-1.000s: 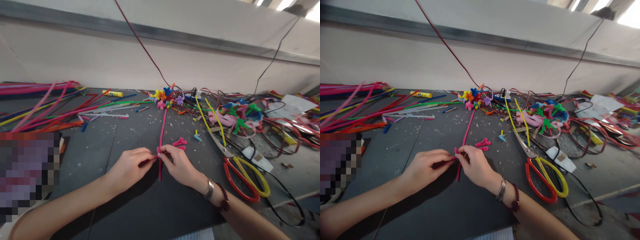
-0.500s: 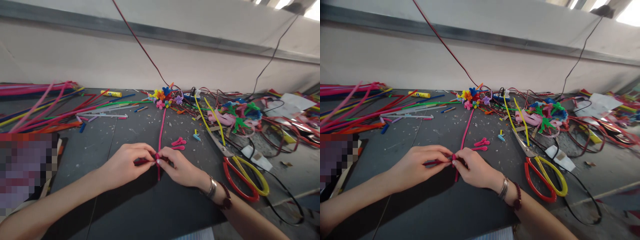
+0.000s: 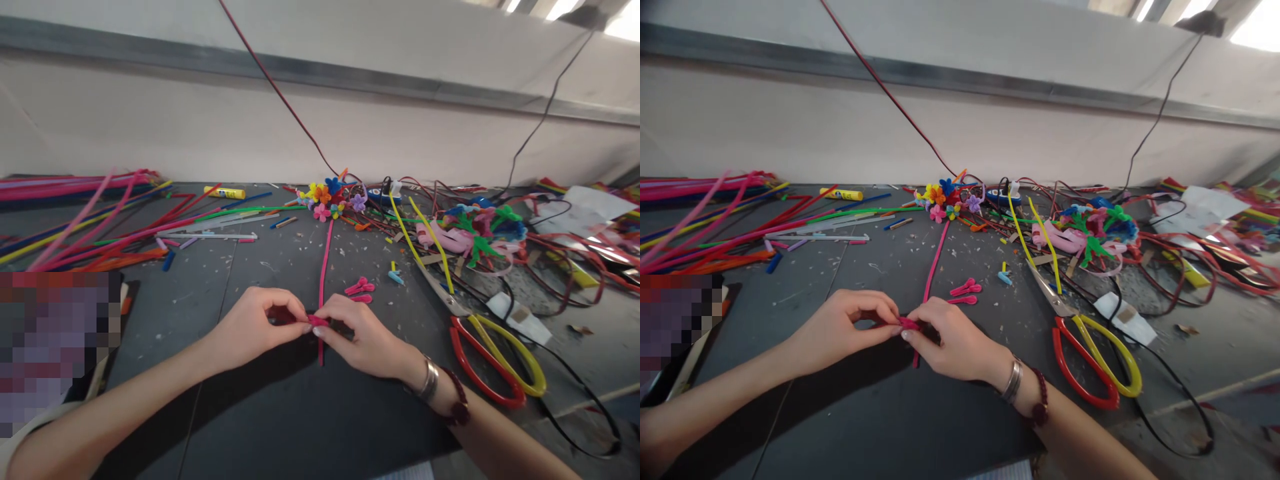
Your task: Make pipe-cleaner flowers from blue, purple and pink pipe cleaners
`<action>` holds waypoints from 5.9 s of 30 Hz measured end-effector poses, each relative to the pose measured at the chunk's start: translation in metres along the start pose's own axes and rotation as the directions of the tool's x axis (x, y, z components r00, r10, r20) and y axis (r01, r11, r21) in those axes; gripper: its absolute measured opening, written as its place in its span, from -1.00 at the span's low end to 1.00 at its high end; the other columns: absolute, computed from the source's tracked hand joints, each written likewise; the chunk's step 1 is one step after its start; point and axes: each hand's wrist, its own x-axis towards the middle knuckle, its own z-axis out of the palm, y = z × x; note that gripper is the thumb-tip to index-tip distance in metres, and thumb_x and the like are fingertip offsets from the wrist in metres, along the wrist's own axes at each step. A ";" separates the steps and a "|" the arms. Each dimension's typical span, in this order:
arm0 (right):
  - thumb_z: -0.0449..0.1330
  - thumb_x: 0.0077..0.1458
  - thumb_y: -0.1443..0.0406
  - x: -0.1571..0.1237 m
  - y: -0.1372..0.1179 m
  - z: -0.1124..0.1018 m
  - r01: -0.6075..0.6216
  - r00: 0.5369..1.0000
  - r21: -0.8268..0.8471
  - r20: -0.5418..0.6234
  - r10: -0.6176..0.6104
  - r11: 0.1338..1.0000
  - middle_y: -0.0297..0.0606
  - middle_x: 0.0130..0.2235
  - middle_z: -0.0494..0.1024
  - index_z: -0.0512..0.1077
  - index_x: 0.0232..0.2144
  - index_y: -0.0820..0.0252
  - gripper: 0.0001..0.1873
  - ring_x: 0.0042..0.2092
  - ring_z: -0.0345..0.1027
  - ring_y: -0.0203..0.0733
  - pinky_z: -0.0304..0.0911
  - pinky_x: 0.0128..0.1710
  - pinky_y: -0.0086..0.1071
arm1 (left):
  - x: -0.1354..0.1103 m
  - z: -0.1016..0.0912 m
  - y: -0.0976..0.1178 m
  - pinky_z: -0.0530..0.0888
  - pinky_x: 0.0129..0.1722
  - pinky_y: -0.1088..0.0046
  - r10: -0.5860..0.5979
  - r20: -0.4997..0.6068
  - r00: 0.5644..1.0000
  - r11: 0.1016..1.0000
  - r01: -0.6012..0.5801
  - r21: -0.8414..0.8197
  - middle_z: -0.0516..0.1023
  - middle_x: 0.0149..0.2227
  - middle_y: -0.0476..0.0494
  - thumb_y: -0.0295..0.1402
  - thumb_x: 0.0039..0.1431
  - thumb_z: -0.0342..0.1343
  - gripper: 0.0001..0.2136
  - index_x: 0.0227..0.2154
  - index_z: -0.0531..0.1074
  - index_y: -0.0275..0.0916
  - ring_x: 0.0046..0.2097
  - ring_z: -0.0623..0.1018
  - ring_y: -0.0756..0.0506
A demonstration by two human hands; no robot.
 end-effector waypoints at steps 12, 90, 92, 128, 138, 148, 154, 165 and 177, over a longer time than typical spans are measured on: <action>0.13 0.07 0.29 0.002 0.007 0.005 -0.071 0.986 0.011 -0.151 0.072 0.997 -0.31 -0.46 0.46 0.46 -0.42 0.22 -0.86 -0.40 0.28 -0.34 0.17 -0.39 -0.48 | 0.004 0.006 -0.011 0.39 -0.37 0.54 -0.176 0.033 0.984 0.938 0.178 -0.297 0.52 -0.46 -0.04 -0.36 -0.11 0.22 -0.88 -0.59 0.43 -0.30 -0.41 0.47 0.01; 0.21 -0.08 0.30 0.001 0.007 0.022 -0.371 0.904 0.458 -0.022 0.427 0.808 -0.27 -0.47 0.53 0.49 -0.46 0.27 -0.88 -0.42 0.39 -0.27 0.30 -0.41 -0.43 | 0.002 0.012 -0.020 0.32 -0.36 0.51 -0.207 0.029 0.978 0.888 0.200 -0.414 0.47 -0.47 -0.03 -0.31 0.00 0.16 -0.85 -0.46 0.38 -0.30 -0.39 0.44 0.00; 0.21 -0.09 0.31 0.001 0.007 0.022 -0.366 0.905 0.441 -0.037 0.424 0.819 -0.27 -0.47 0.52 0.48 -0.46 0.27 -0.89 -0.43 0.37 -0.29 0.28 -0.42 -0.44 | 0.002 0.012 -0.020 0.33 -0.37 0.52 -0.204 0.025 0.979 0.883 0.195 -0.426 0.46 -0.47 -0.03 -0.32 0.00 0.16 -0.85 -0.48 0.36 -0.30 -0.39 0.43 0.01; 0.10 0.00 0.36 -0.002 -0.001 0.016 -0.197 0.977 0.129 -0.063 0.206 0.972 -0.32 -0.50 0.36 0.41 -0.49 0.22 -0.90 -0.46 0.22 -0.34 0.14 -0.45 -0.44 | 0.002 0.016 -0.016 0.31 -0.51 0.65 -0.331 0.041 0.943 0.751 0.290 -0.593 0.44 -0.61 0.03 -0.43 -0.05 0.20 -0.93 -0.55 0.46 -0.33 -0.53 0.38 0.10; 0.20 -0.05 0.28 0.004 0.003 0.001 -0.540 0.808 0.797 0.402 0.429 0.269 -0.41 -0.65 0.33 0.36 -0.53 0.33 -0.82 -0.63 0.18 -0.48 0.11 -0.65 -0.59 | 0.000 0.007 -0.022 0.40 -0.23 0.51 0.209 -0.087 0.974 0.978 -0.210 -0.002 0.56 -0.30 -0.09 -0.41 0.06 0.11 -0.87 -0.34 0.53 -0.21 -0.27 0.52 -0.04; 0.08 0.08 0.25 -0.003 0.001 0.000 -0.220 0.975 0.109 0.034 0.218 0.969 -0.30 -0.52 0.41 0.43 -0.42 0.23 -0.82 -0.51 0.25 -0.34 0.17 -0.52 -0.46 | 0.000 0.006 -0.012 0.38 -0.42 0.54 -0.098 0.046 0.994 0.972 0.106 -0.211 0.55 -0.52 -0.08 -0.32 0.03 0.12 -0.83 -0.55 0.52 -0.27 -0.45 0.48 -0.02; -0.15 0.18 0.40 -0.007 0.005 0.000 0.219 0.975 -0.520 0.141 -0.169 0.826 -0.13 -0.41 0.43 0.41 -0.38 0.31 -0.67 -0.36 0.27 -0.18 0.14 -0.39 -0.33 | 0.004 0.010 -0.016 0.29 -0.53 0.61 -0.284 0.215 0.934 0.704 0.356 -0.615 0.45 -0.65 -0.03 -0.36 0.00 0.16 -0.80 -0.66 0.45 -0.33 -0.56 0.39 0.07; 0.15 0.00 0.27 0.001 -0.001 0.013 -0.222 0.926 0.597 -0.118 0.358 0.771 -0.35 -0.46 0.42 0.41 -0.47 0.21 -0.89 -0.40 0.28 -0.32 0.17 -0.39 -0.45 | 0.001 0.016 -0.013 0.41 -0.36 0.55 -0.242 0.209 0.947 0.702 0.320 -0.636 0.57 -0.45 -0.06 -0.41 -0.11 0.25 -0.87 -0.42 0.54 -0.28 -0.40 0.48 0.01; 0.24 -0.10 0.26 0.004 -0.005 0.009 -0.243 0.833 0.878 -0.029 0.552 0.413 -0.40 -0.55 0.38 0.39 -0.54 0.27 -0.83 -0.50 0.19 -0.42 0.08 -0.45 -0.49 | -0.004 0.030 -0.008 0.36 -0.61 0.58 -0.204 0.268 0.942 0.764 0.324 -0.558 0.52 -0.54 -0.15 -0.24 0.10 0.04 -0.72 -0.45 0.50 -0.38 -0.57 0.43 0.03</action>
